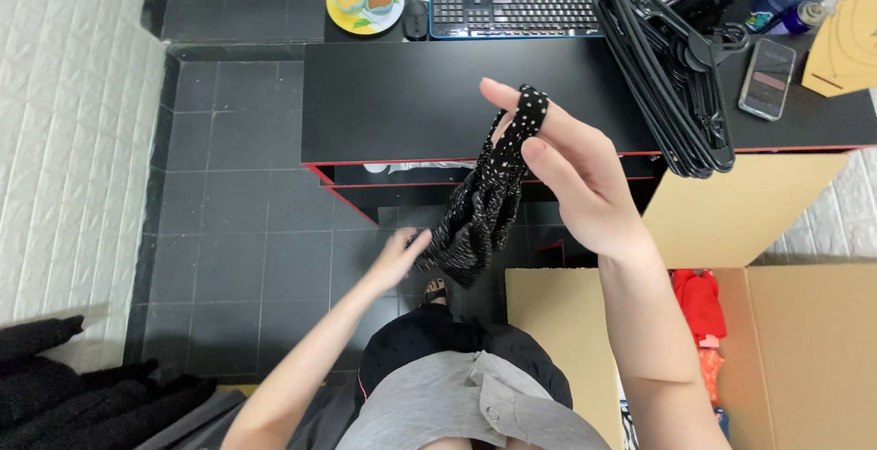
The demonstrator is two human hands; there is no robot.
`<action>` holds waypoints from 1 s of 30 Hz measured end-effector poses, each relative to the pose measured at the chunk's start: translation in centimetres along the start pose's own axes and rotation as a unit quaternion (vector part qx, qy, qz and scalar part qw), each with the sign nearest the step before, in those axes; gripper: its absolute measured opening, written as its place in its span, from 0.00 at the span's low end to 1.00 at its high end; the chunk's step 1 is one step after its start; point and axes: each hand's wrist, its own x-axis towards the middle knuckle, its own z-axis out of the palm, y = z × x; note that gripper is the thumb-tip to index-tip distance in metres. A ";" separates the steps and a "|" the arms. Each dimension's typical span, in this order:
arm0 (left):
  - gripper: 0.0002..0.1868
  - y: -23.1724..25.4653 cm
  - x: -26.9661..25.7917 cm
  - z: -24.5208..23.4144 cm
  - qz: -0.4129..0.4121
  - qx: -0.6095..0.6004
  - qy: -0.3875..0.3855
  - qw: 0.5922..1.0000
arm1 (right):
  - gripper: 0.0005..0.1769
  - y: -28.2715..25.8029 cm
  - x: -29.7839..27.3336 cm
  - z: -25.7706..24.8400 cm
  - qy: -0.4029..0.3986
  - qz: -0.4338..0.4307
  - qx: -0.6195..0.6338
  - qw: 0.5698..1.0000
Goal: Taking various clothing items out of a cardboard box and putting them onto hangers at a desk.
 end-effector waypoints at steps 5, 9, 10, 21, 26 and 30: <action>0.28 -5.7 6.7 1.6 -0.002 -0.337 -0.068 0.939 | 0.24 -0.6 -1.2 -1.0 0.005 0.036 -0.072 0.997; 0.16 -0.9 7.8 -3.9 -0.024 -0.463 0.068 0.883 | 0.20 0.8 -3.6 -3.5 0.046 0.059 -0.060 0.995; 0.16 0.6 6.8 -5.6 -0.023 -0.462 0.068 0.884 | 0.20 1.1 -4.3 -4.2 0.047 0.059 -0.060 0.995; 0.19 16.8 -4.0 -11.0 0.081 -0.456 -0.039 0.885 | 0.20 9.4 -13.7 -8.1 0.327 0.223 -0.019 0.918; 0.18 17.6 -5.2 -6.5 0.083 -0.453 -0.055 0.886 | 0.14 14.5 -18.1 -9.7 0.343 0.282 -0.064 0.893; 0.23 19.7 -7.6 -3.6 0.133 -0.296 -0.047 0.945 | 0.14 16.4 -17.5 -11.4 0.244 0.395 -0.179 0.867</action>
